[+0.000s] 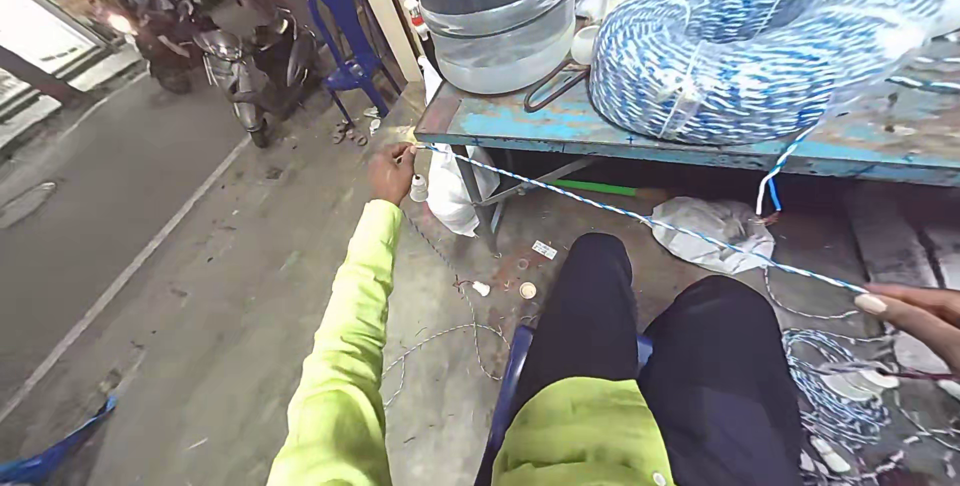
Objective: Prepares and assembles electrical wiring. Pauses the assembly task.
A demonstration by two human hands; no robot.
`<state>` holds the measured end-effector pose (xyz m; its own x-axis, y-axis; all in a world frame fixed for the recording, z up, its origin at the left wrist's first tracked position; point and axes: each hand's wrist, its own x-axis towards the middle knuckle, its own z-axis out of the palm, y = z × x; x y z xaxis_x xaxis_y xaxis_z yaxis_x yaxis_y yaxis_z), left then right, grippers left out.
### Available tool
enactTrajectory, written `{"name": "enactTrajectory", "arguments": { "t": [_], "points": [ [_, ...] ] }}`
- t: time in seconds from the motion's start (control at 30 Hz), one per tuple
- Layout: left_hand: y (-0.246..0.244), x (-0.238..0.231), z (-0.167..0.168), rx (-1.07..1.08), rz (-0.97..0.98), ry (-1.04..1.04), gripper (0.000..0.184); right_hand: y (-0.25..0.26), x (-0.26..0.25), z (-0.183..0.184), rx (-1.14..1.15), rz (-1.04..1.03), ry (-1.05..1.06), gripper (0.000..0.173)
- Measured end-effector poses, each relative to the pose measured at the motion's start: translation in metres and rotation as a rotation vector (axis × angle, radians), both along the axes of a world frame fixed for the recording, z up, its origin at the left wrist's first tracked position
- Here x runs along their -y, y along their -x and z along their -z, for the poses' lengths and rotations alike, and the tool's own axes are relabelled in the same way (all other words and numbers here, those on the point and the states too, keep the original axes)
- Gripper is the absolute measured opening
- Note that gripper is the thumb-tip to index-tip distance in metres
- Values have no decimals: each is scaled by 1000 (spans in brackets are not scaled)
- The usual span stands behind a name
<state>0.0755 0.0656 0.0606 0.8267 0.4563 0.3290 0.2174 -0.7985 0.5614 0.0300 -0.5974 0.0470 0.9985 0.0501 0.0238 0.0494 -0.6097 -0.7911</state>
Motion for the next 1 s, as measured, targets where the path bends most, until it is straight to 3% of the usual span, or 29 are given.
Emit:
{"name": "enactTrajectory", "arguments": {
  "t": [0.13,0.33,0.47,0.8,1.0],
  "points": [
    [-8,2,-7,-26,-54,-9,34,-12,-15,20,100,89,-21,36],
    [-11,-7,2,-42,126,-162,38,-8,-17,4,353,137,16,25],
    [-18,-22,5,-69,132,-165,45,-16,-14,1,378,180,43,21],
    [-16,-11,-8,-64,114,-182,39,-70,-15,-6,467,323,64,25],
    [-18,-10,-6,-61,83,-145,40,-101,-21,-17,404,414,45,23]
  ]
}}
